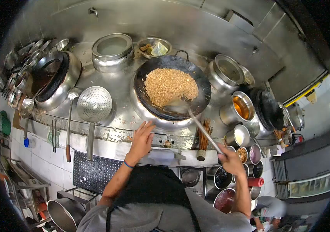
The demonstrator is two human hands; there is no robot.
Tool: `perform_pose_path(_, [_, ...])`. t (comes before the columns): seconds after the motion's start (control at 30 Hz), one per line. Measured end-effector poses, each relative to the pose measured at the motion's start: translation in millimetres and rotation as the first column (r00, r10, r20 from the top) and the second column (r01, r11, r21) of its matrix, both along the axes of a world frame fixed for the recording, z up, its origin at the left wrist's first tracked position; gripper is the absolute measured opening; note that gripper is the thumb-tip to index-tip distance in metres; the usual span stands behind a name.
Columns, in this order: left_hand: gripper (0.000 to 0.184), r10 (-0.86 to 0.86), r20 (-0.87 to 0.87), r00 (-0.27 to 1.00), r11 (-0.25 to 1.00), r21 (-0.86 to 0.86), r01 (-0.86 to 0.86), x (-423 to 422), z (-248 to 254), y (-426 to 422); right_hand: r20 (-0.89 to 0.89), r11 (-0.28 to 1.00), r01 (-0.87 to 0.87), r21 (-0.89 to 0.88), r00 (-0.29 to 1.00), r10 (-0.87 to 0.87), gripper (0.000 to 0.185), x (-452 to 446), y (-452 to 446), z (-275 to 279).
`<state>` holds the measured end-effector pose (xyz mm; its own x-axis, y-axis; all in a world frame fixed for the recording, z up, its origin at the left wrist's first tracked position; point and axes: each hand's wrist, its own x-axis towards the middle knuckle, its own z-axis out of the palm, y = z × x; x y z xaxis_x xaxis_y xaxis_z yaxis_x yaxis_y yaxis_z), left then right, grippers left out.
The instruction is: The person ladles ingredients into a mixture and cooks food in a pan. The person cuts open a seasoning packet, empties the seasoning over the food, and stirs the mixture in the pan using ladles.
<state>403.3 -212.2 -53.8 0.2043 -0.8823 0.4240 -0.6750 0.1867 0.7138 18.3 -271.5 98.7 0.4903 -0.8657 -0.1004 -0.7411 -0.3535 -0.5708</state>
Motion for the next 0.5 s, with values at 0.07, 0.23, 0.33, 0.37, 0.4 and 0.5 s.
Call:
perform_pose_path(0.07, [0.032, 0.024, -0.003, 1.0, 1.0, -0.012, -0.024, 6, 9, -1, 0.014, 1.0, -0.02, 0.013, 1.0, 0.019, 0.053, 33, -17, -46])
perform_pose_path(0.23, [0.023, -0.036, -0.033, 0.999, 0.995, -0.089, 0.033, 18, 33, 6, 0.087, 0.987, 0.094, 0.13, 0.991, -0.105, 0.053, 91, -45, -70])
perform_pose_path(0.33, [0.019, 0.081, -0.066, 0.995, 0.996, -0.038, -0.083, 40, 36, 38, 0.156, 0.952, 0.077, 0.297, 0.979, -0.128, 0.052, 67, -24, -22])
perform_pose_path(0.37, [0.018, 0.138, -0.087, 0.987, 0.99, 0.001, -0.138, 47, 33, 50, 0.164, 0.941, 0.065, 0.332, 0.978, -0.126, 0.052, 64, -22, -19])
perform_pose_path(0.4, [0.018, 0.158, -0.084, 0.984, 0.987, 0.027, -0.156, 53, 25, 60, 0.172, 0.929, 0.053, 0.367, 0.977, -0.124, 0.052, 62, -20, -17])
perform_pose_path(0.5, [0.015, 0.173, -0.075, 0.982, 0.984, 0.049, -0.17, 62, 11, 69, 0.194, 0.976, -0.037, 0.216, 0.981, -0.006, 0.051, 74, -30, -41])
